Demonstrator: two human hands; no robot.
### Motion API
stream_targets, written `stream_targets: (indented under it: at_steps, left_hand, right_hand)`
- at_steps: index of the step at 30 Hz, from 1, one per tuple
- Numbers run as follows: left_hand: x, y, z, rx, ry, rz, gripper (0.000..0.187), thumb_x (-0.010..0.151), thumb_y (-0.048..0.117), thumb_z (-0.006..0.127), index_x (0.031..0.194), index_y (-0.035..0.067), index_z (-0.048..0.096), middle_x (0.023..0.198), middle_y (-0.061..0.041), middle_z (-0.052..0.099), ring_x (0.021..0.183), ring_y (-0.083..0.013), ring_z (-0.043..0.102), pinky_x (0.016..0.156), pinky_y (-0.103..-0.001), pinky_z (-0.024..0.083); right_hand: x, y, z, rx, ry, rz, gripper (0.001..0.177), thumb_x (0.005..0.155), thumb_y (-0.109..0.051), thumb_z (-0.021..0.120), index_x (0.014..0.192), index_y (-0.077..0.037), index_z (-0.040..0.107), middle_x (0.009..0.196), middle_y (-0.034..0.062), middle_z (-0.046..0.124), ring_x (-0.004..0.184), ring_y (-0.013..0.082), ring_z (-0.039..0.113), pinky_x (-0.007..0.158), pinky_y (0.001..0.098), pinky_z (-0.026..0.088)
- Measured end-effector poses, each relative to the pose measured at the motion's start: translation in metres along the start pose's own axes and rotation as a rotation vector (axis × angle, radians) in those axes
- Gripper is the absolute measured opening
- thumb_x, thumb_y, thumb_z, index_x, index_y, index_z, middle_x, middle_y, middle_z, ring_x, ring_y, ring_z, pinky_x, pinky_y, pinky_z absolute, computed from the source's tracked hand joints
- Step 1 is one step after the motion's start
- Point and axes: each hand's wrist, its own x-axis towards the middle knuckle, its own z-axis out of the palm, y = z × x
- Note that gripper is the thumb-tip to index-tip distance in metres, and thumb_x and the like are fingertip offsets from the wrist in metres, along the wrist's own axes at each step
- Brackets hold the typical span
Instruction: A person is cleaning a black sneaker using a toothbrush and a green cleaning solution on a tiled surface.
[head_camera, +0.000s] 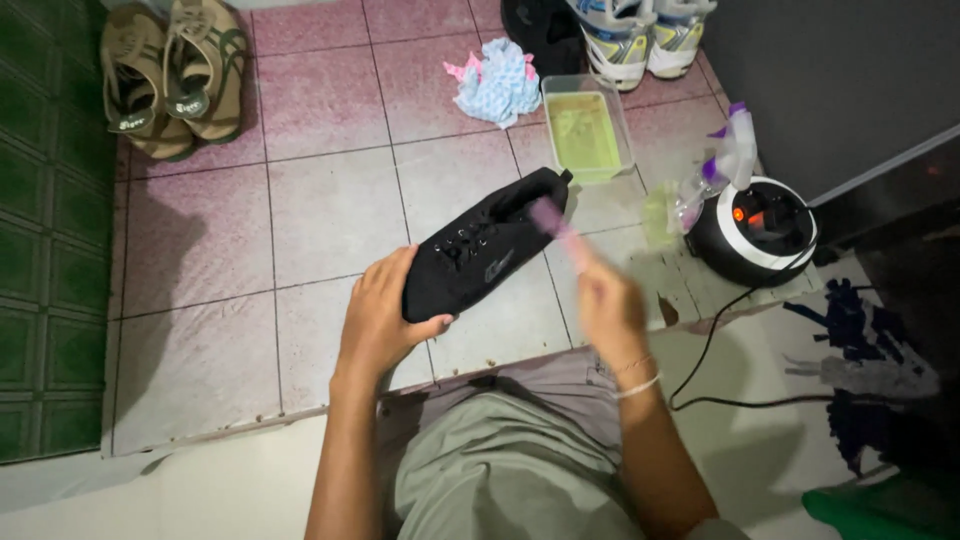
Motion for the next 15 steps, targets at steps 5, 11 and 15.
stream_targets:
  at_steps: [5, 11, 15]
  left_hand:
    - [0.0, 0.0, 0.002, -0.003, 0.0, -0.011, 0.106, 0.065, 0.047, 0.091, 0.153, 0.007, 0.047, 0.145, -0.017, 0.058, 0.134, -0.0372, 0.05, 0.111, -0.051, 0.037]
    - [0.001, 0.001, 0.0, -0.007, -0.023, -0.037, 0.108, 0.063, 0.047, 0.092, 0.153, 0.007, 0.047, 0.145, -0.017, 0.058, 0.135, -0.0375, 0.05, 0.112, -0.052, 0.036]
    - [0.0, 0.001, -0.002, -0.026, -0.026, -0.049, 0.107, 0.062, 0.045, 0.092, 0.152, 0.007, 0.047, 0.145, -0.017, 0.058, 0.135, -0.0373, 0.05, 0.112, -0.051, 0.035]
  right_hand:
    - [-0.007, -0.045, 0.007, 0.107, -0.032, 0.129, 0.046, 0.096, 0.003, 0.055, 0.137, -0.015, 0.066, 0.135, 0.0149, 0.065, 0.128, 0.029, 0.059, 0.105, 0.0411, 0.05]
    - [-0.005, -0.057, 0.012, 0.152, -0.067, 0.18, 0.051, 0.094, 0.002, 0.053, 0.137, -0.022, 0.067, 0.134, 0.0136, 0.067, 0.129, 0.0288, 0.057, 0.101, 0.0413, 0.052]
    - [-0.006, -0.055, 0.017, 0.166, -0.012, 0.146, 0.048, 0.096, 0.005, 0.052, 0.138, -0.014, 0.065, 0.137, 0.0196, 0.063, 0.13, 0.0323, 0.056, 0.104, 0.0444, 0.049]
